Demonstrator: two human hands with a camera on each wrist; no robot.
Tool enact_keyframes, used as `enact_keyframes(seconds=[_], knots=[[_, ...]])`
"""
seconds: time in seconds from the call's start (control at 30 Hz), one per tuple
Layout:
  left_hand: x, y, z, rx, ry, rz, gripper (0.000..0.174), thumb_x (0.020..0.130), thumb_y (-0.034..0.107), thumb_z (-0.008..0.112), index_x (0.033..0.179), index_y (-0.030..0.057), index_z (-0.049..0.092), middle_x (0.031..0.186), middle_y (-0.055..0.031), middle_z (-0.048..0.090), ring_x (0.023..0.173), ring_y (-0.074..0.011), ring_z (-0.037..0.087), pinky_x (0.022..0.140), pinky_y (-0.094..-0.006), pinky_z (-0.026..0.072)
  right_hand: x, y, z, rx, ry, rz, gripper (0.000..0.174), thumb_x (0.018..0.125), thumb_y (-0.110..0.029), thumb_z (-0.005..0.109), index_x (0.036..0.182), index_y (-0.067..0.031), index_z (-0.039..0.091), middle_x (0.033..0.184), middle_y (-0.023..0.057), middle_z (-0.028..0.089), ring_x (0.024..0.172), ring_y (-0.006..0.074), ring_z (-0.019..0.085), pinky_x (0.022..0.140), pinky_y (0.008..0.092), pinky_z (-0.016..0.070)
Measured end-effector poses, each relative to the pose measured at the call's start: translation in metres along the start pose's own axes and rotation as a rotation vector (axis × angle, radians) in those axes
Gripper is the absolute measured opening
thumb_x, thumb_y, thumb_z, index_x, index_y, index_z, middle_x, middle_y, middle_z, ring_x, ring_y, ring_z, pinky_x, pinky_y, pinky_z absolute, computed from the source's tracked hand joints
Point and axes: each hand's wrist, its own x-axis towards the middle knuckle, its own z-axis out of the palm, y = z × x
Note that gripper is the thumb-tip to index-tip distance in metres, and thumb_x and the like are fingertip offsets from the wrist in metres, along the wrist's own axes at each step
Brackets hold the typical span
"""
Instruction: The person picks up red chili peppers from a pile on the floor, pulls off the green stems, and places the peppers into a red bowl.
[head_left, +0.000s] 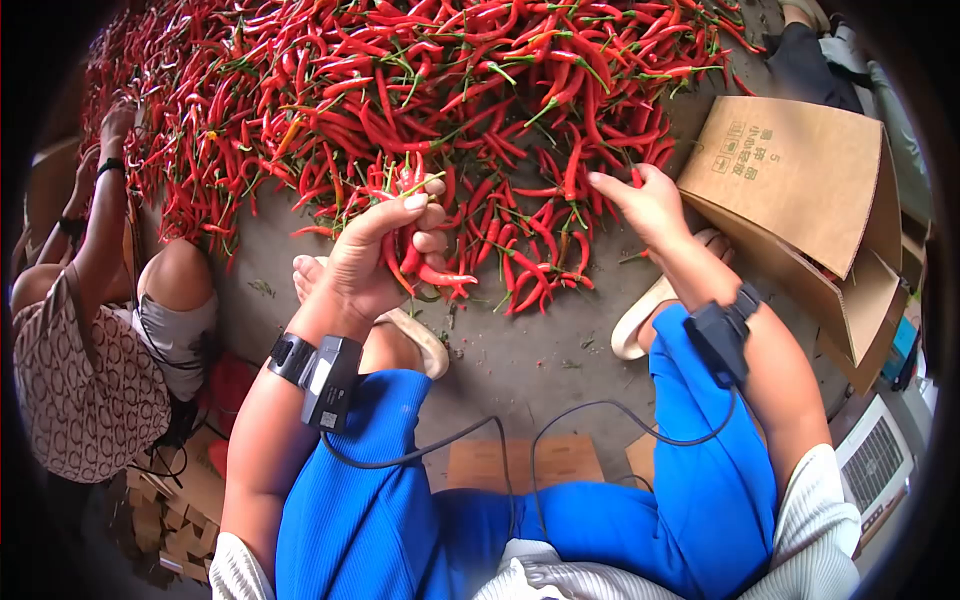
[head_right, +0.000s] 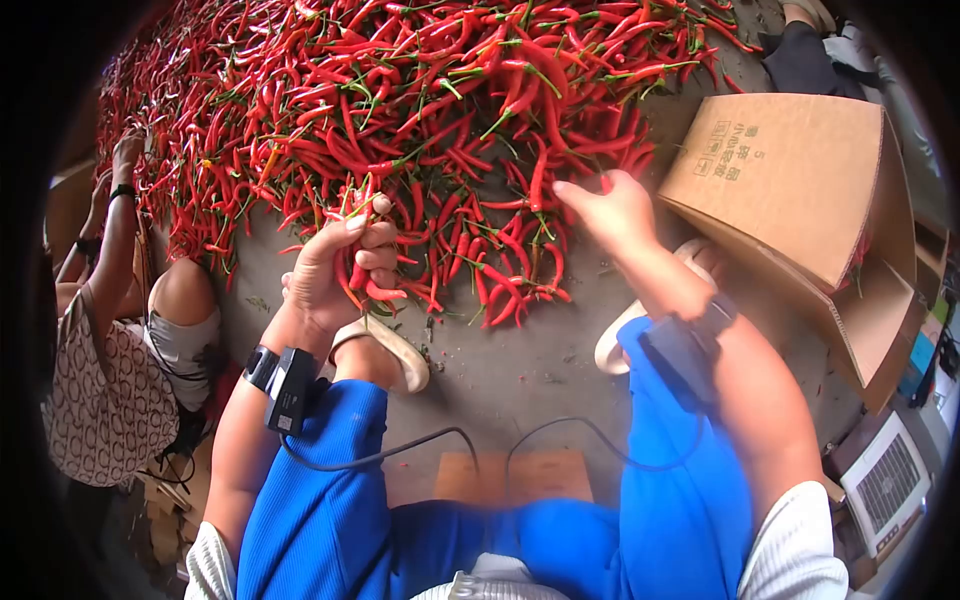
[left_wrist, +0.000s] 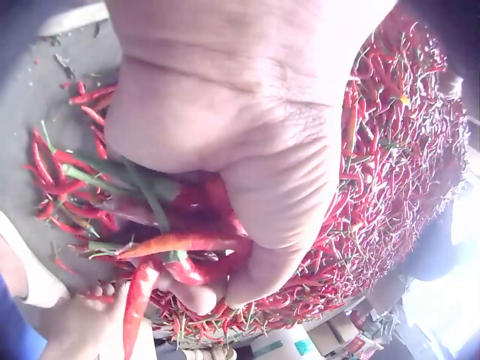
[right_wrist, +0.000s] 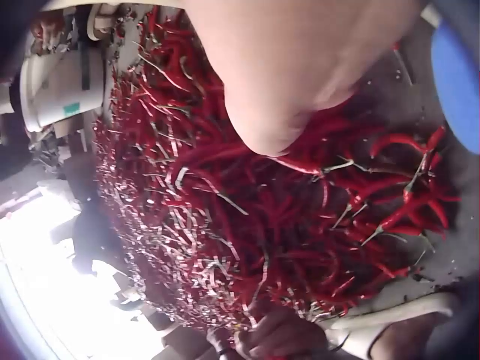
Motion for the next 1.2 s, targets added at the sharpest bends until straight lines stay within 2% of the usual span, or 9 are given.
enact_keyframes(seconds=[0.13, 0.17, 0.4, 0.63, 0.73, 0.87, 0.97, 1.1, 1.2], knots=[[-0.001, 0.000, 0.003, 0.002, 0.001, -0.027, 0.031, 0.087, 0.016, 0.063, 0.115, 0.0067, 0.055, 0.078, 0.0024, 0.050, 0.066, -0.0090, 0.048, 0.061, -0.0250, 0.0414, 0.003, 0.003, 0.009, -0.309, 0.032, -0.102, 0.053, 0.067, -0.036, 0.079, 0.098, 0.0040, 0.063, 0.087, 0.0204, 0.067, 0.081, 0.0335, 0.065, 0.072, 0.0396, 0.0487], [-0.001, 0.001, 0.003, 0.004, -0.015, -0.047, 0.031, 0.087, 0.015, 0.063, 0.115, 0.0062, 0.055, 0.078, 0.0021, 0.050, 0.065, -0.0089, 0.048, 0.060, -0.0244, 0.0409, 0.007, 0.009, 0.007, -0.290, -0.056, -0.089, 0.050, 0.068, -0.033, 0.078, 0.100, 0.0024, 0.063, 0.087, 0.0198, 0.067, 0.081, 0.0345, 0.065, 0.073, 0.0404, 0.0490], [-0.006, 0.000, 0.006, 0.145, 0.020, -0.078, 0.032, 0.086, 0.017, 0.065, 0.114, 0.0076, 0.053, 0.073, 0.0012, 0.047, 0.061, -0.0083, 0.047, 0.054, -0.0244, 0.0394, -0.005, 0.018, 0.009, -0.427, 0.204, -0.369, 0.034, 0.069, -0.026, 0.071, 0.088, -0.0010, 0.059, 0.088, 0.0198, 0.063, 0.086, 0.0383, 0.060, 0.075, 0.0474, 0.0480], [-0.015, 0.004, 0.004, 0.142, 0.069, -0.094, 0.030, 0.087, 0.018, 0.062, 0.115, 0.0106, 0.052, 0.074, 0.0026, 0.044, 0.059, -0.0071, 0.044, 0.052, -0.0230, 0.0391, -0.001, 0.015, -0.005, -0.517, 0.074, -0.434, 0.030, 0.071, -0.021, 0.066, 0.090, 0.0000, 0.056, 0.085, 0.0181, 0.063, 0.085, 0.0382, 0.060, 0.074, 0.0494, 0.0472], [-0.020, 0.006, 0.005, 0.196, 0.110, -0.076, 0.032, 0.089, 0.018, 0.059, 0.119, 0.0122, 0.050, 0.074, 0.0046, 0.041, 0.058, -0.0047, 0.042, 0.051, -0.0192, 0.0397, 0.012, 0.033, -0.002, -0.426, 0.123, -0.588, 0.031, 0.076, -0.018, 0.065, 0.099, 0.0004, 0.057, 0.082, 0.0131, 0.065, 0.079, 0.0290, 0.063, 0.068, 0.0426, 0.0491], [-0.023, 0.007, 0.006, 0.165, 0.127, -0.050, 0.030, 0.090, 0.017, 0.058, 0.119, 0.0116, 0.050, 0.075, 0.0044, 0.042, 0.058, -0.0049, 0.042, 0.052, -0.0201, 0.0417, 0.009, 0.024, -0.019, 0.091, -0.363, -0.125, 0.022, 0.085, -0.015, 0.058, 0.102, -0.0010, 0.058, 0.088, 0.0072, 0.063, 0.078, 0.0067, 0.056, 0.067, 0.0271, 0.0458], [-0.025, 0.010, 0.002, 0.188, 0.122, -0.055, 0.030, 0.090, 0.017, 0.057, 0.119, 0.0116, 0.050, 0.075, 0.0043, 0.042, 0.058, -0.0048, 0.042, 0.051, -0.0196, 0.0400, 0.011, 0.024, -0.020, 0.103, -0.286, -0.179, 0.023, 0.086, -0.017, 0.056, 0.104, -0.0014, 0.057, 0.089, 0.0081, 0.062, 0.080, 0.0092, 0.056, 0.071, 0.0291, 0.0463], [-0.025, 0.011, 0.002, 0.175, 0.129, -0.032, 0.030, 0.090, 0.017, 0.058, 0.118, 0.0113, 0.050, 0.075, 0.0042, 0.041, 0.058, -0.0048, 0.042, 0.051, -0.0197, 0.0400, 0.006, 0.006, -0.001, -0.343, 0.101, -0.508, 0.023, 0.086, -0.024, 0.061, 0.094, -0.0018, 0.061, 0.091, 0.0156, 0.064, 0.088, 0.0305, 0.063, 0.076, 0.0404, 0.0483], [-0.024, 0.010, 0.002, 0.153, 0.133, -0.031, 0.031, 0.089, 0.018, 0.059, 0.118, 0.0100, 0.052, 0.076, 0.0032, 0.044, 0.060, -0.0065, 0.044, 0.053, -0.0219, 0.0413, 0.005, 0.002, 0.010, -0.600, 0.020, -0.558, 0.029, 0.078, -0.026, 0.067, 0.092, -0.0010, 0.061, 0.091, 0.0174, 0.063, 0.091, 0.0372, 0.059, 0.078, 0.0461, 0.0481]])
